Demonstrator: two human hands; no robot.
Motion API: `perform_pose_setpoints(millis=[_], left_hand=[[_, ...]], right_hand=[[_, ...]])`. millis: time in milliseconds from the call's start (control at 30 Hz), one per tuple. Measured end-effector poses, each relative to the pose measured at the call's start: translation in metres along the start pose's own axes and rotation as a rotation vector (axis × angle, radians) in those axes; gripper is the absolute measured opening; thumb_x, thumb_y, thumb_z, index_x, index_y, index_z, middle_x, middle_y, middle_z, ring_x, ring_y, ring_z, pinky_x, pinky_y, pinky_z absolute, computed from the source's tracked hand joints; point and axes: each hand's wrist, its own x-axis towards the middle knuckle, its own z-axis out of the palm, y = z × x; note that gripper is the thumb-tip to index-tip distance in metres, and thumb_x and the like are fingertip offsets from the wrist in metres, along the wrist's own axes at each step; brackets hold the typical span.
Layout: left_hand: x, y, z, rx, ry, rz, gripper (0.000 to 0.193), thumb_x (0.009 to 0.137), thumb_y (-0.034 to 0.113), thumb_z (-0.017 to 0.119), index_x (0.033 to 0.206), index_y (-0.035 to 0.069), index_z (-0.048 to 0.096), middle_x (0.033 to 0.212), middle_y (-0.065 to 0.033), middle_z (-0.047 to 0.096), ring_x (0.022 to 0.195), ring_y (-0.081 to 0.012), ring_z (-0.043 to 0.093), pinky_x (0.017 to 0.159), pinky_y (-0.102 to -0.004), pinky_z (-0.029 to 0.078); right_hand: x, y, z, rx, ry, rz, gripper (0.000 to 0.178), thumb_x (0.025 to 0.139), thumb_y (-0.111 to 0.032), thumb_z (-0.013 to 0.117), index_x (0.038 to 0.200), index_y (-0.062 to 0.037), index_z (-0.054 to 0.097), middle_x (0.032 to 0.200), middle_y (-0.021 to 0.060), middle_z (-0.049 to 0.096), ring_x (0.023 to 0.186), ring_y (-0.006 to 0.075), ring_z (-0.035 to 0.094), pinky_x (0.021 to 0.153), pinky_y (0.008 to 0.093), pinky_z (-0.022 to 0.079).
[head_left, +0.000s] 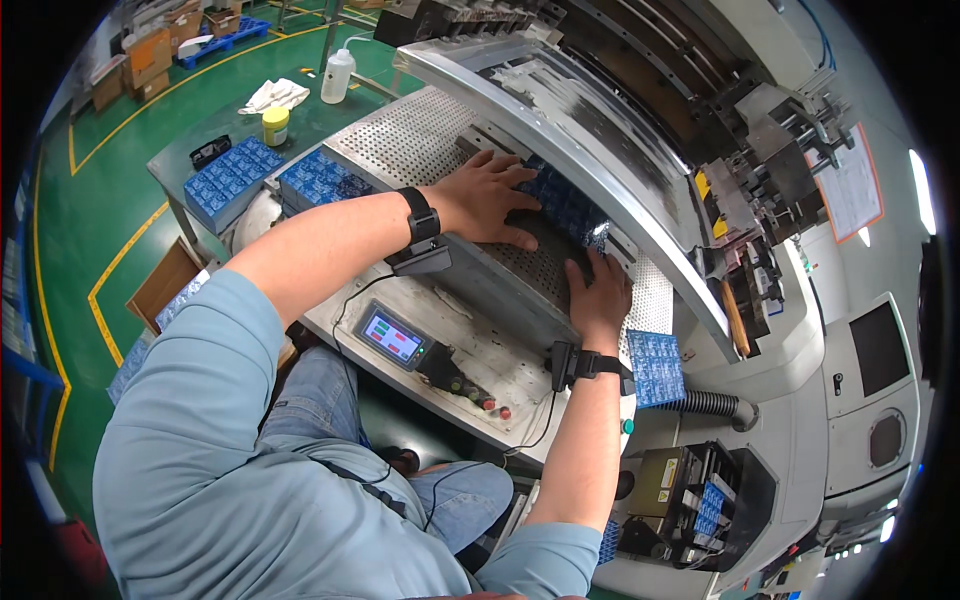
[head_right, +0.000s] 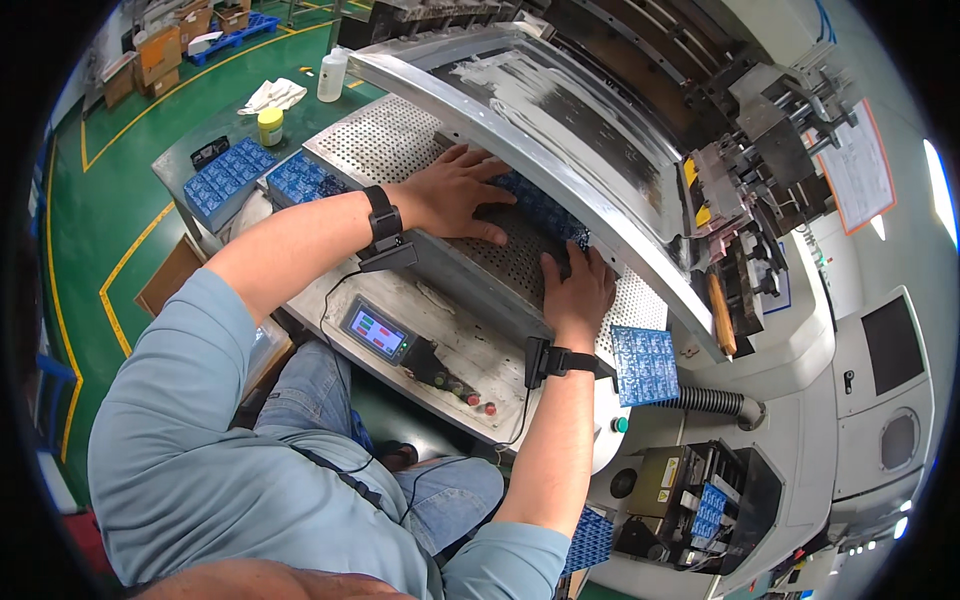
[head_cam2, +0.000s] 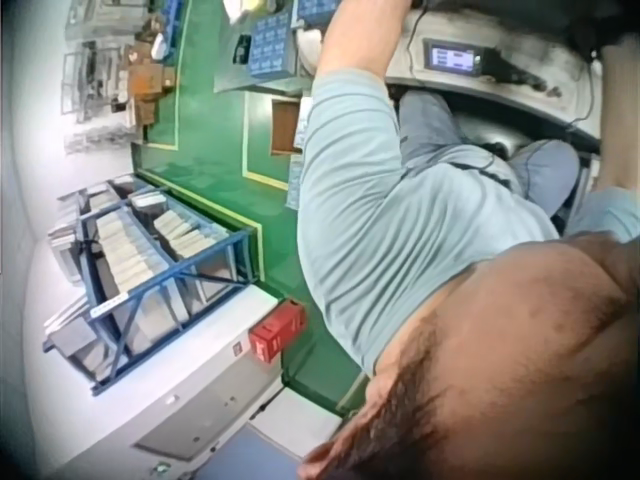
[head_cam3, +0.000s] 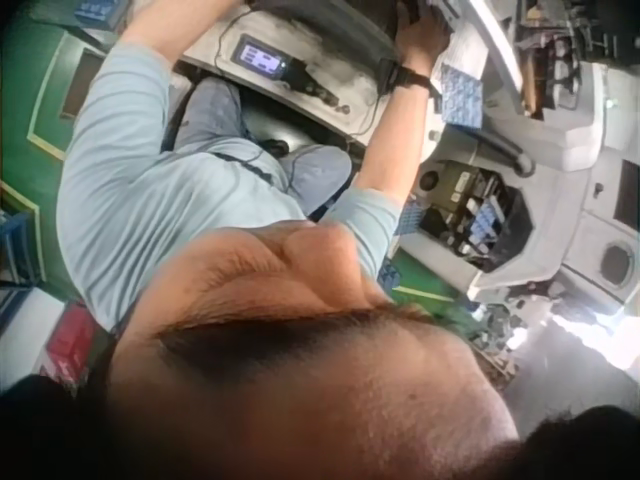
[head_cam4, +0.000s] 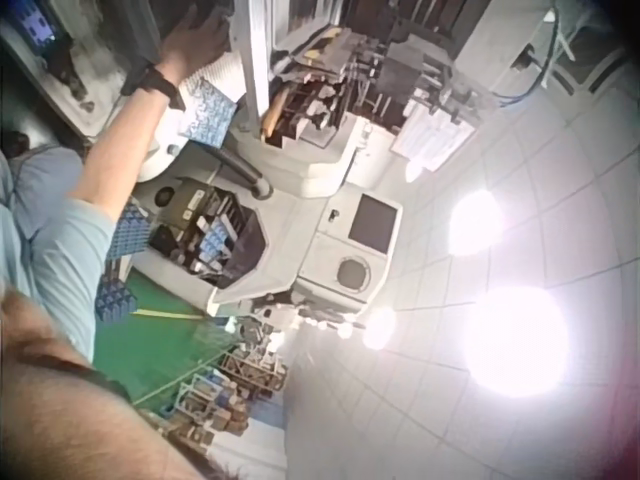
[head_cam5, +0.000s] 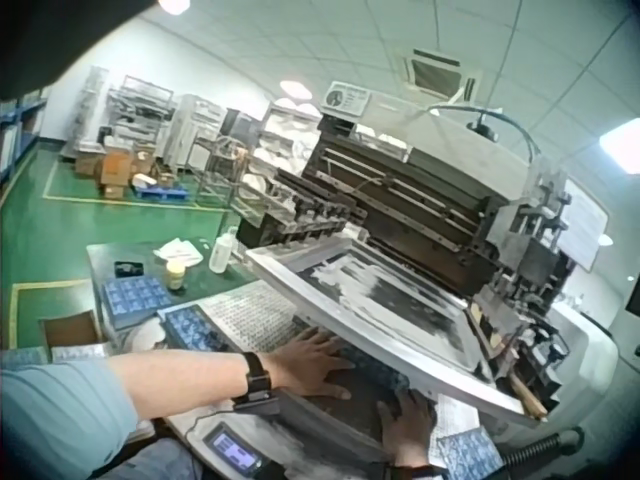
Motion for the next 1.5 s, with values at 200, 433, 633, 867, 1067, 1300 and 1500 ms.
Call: perform_pose_setpoints(millis=[200,433,633,867,1067,1300,1500], left_hand=[[-0.002,-0.002,-0.011,-0.152,0.247,0.012,0.066,0.086,0.061,0.062,0.129,0.011,0.063,0.144,-0.0187,0.047,0.137,-0.0382,0.037,0.116,-0.0496,0.025],[-0.115,-0.135,-0.090,-0.217,0.482,-0.642,0.042,0.095,0.028,0.061,0.127,0.000,0.059,0.128,-0.0177,0.061,0.117,-0.0305,0.059,0.102,-0.0372,0.044],[-0.167,-0.229,-0.060,-0.379,0.273,-0.903,0.038,0.092,0.024,0.060,0.124,0.003,0.061,0.120,-0.0178,0.065,0.112,-0.0317,0.062,0.095,-0.0368,0.048],[-0.163,-0.186,-0.036,0.102,-0.071,-0.687,0.032,0.088,0.018,0.059,0.118,0.007,0.062,0.117,-0.0140,0.065,0.109,-0.0327,0.060,0.090,-0.0401,0.051],[-0.166,-0.180,-0.039,0.255,-0.063,-0.508,0.028,0.087,0.019,0.059,0.114,0.010,0.061,0.111,-0.0095,0.065,0.107,-0.0323,0.059,0.089,-0.0419,0.052],[-0.149,-0.178,-0.053,0.134,-0.028,-0.555,0.028,0.089,0.021,0.058,0.115,0.010,0.061,0.115,-0.0142,0.064,0.107,-0.0366,0.059,0.091,-0.0428,0.051],[-0.117,-0.178,-0.079,0.079,0.006,-0.498,0.034,0.090,0.024,0.059,0.122,0.012,0.061,0.117,-0.0175,0.062,0.108,-0.0390,0.060,0.091,-0.0437,0.051]], right_hand=[[-0.032,-0.019,-0.035,0.119,0.239,-0.161,0.042,0.088,-0.027,0.068,0.123,-0.0055,0.062,0.128,0.0207,0.058,0.119,0.0412,0.052,0.105,0.0494,0.038],[-0.192,0.001,-0.087,0.372,-0.075,-0.086,0.021,0.081,-0.010,0.073,0.100,-0.0031,0.068,0.100,0.0145,0.068,0.098,0.0345,0.063,0.089,0.0433,0.048],[-0.259,0.178,-0.021,0.036,0.027,0.515,0.031,0.089,-0.020,0.068,0.114,-0.0019,0.067,0.107,0.0181,0.068,0.098,0.0382,0.064,0.088,0.0443,0.050],[-0.245,0.219,0.010,-0.280,-0.068,0.709,0.030,0.090,-0.025,0.065,0.110,-0.0033,0.065,0.106,0.0181,0.069,0.099,0.0396,0.065,0.088,0.0498,0.050],[-0.217,0.212,-0.009,-0.538,-0.459,0.761,0.031,0.091,-0.032,0.063,0.110,-0.0066,0.064,0.105,0.0171,0.069,0.099,0.0376,0.066,0.083,0.0514,0.052],[-0.232,0.218,-0.033,-0.416,-0.317,0.789,0.044,0.092,-0.033,0.062,0.126,-0.0049,0.056,0.104,0.0172,0.070,0.095,0.0360,0.068,0.083,0.0508,0.052],[-0.224,0.205,-0.080,-0.219,-0.286,0.800,0.059,0.092,-0.034,0.058,0.140,-0.0025,0.043,0.113,0.0275,0.065,0.105,0.0437,0.062,0.087,0.0522,0.050]])
